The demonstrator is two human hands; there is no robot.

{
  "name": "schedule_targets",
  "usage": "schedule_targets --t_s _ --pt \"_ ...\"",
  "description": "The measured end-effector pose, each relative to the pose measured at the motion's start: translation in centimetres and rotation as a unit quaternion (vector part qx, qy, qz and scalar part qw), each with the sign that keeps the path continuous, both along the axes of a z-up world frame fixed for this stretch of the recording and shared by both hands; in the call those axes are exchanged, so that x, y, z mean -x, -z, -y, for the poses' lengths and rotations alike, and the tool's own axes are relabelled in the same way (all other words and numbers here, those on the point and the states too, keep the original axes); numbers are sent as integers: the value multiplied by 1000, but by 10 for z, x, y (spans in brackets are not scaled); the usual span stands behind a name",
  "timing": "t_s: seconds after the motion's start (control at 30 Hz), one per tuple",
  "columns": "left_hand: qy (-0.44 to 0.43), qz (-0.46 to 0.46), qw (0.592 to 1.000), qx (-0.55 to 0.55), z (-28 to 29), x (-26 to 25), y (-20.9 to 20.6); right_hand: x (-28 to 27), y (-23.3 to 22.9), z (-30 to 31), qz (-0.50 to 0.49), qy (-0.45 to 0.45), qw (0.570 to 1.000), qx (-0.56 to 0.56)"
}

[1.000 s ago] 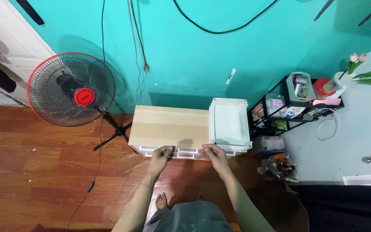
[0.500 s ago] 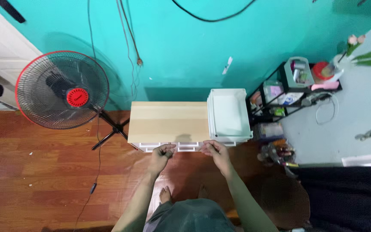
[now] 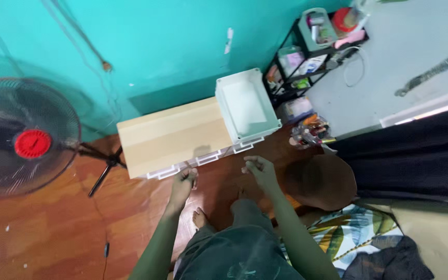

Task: The person assembles a white plastic tray by attaching black corner feet to its underside. They place the tray on a wooden surface, insert the feet into the corners, and press them to secure them. The person repeats this process for multiple trays.

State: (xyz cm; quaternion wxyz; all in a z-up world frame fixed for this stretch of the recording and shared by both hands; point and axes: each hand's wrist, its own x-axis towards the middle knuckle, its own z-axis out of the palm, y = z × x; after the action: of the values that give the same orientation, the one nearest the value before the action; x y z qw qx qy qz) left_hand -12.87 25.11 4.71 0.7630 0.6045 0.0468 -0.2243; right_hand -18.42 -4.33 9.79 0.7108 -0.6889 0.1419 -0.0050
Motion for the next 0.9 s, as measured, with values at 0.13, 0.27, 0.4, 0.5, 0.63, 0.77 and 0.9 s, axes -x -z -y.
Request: schedule_targets --t_s 0.13,0.27,0.4,0.5,0.63,0.77,0.9 --pt "7 34 998 -56 33 -24 4 -6 3 32 -2 36 999 -21" --pt "18 51 994 -94 72 -49 19 -23 14 75 22 58 998 -6" --pt "6 18 992 -126 118 -73 29 -52 11 118 -27 56 998 6" --pt "-3 29 992 -121 152 -87 28 -84 6 152 -11 21 999 26" --pt "-10 32 994 -107 195 -107 21 -111 10 193 -9 -16 1000 24" --pt "-32 44 991 -121 225 -126 7 -145 25 224 -54 -44 997 14" --pt "-54 19 990 -129 239 -140 -5 -169 41 246 -100 -58 992 47"
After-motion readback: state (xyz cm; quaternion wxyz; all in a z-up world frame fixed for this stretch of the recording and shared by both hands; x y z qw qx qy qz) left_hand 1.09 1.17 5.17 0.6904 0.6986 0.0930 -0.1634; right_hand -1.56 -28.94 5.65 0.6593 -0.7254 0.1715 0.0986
